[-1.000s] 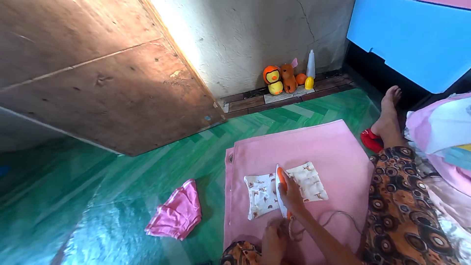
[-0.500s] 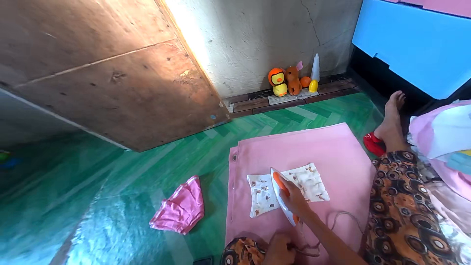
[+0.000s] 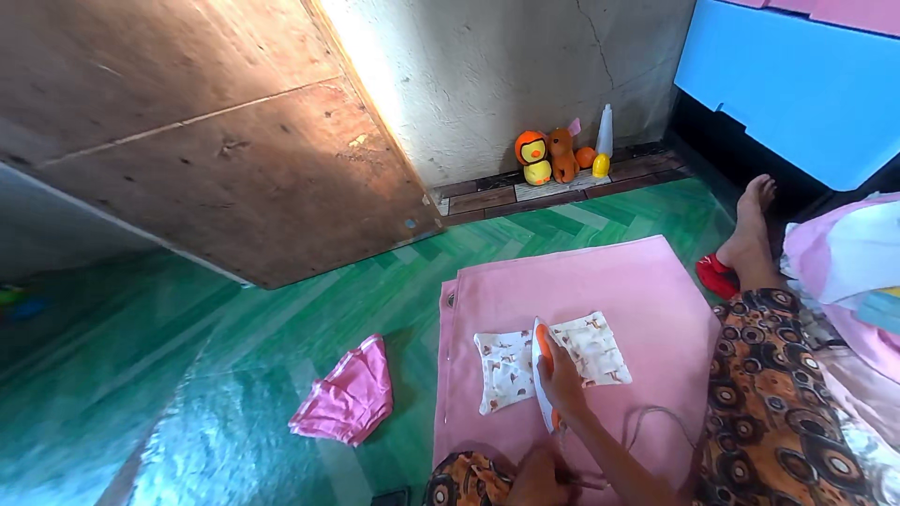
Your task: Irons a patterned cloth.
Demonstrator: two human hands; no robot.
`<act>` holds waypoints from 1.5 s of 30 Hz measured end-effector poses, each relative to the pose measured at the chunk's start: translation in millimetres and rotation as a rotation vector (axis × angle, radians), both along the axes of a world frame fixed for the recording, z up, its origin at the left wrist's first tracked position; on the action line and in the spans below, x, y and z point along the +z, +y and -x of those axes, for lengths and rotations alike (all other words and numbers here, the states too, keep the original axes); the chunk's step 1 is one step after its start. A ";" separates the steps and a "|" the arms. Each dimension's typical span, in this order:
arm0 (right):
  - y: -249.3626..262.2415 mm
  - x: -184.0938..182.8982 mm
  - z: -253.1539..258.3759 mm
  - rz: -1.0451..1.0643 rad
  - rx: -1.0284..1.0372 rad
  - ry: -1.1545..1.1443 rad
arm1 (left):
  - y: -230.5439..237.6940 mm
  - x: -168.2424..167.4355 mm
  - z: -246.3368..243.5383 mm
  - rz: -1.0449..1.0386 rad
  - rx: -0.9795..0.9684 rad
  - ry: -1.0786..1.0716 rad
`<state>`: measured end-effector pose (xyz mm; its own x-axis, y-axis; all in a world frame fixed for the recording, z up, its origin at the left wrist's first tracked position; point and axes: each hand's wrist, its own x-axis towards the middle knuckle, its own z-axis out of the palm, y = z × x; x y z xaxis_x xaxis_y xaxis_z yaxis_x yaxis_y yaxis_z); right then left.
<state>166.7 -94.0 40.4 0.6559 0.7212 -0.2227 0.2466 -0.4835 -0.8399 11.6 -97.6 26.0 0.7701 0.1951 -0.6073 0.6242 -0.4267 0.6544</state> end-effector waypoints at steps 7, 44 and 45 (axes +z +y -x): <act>-2.1 0.7 13.5 0.036 -0.162 0.008 | -2.0 -3.2 0.6 0.064 0.063 0.021; -2.0 3.6 19.8 -0.004 0.639 0.036 | 129.7 -21.1 33.1 -0.336 0.568 0.138; 2.5 1.3 21.0 0.001 0.645 0.035 | 129.7 -20.2 33.1 -0.334 0.568 0.140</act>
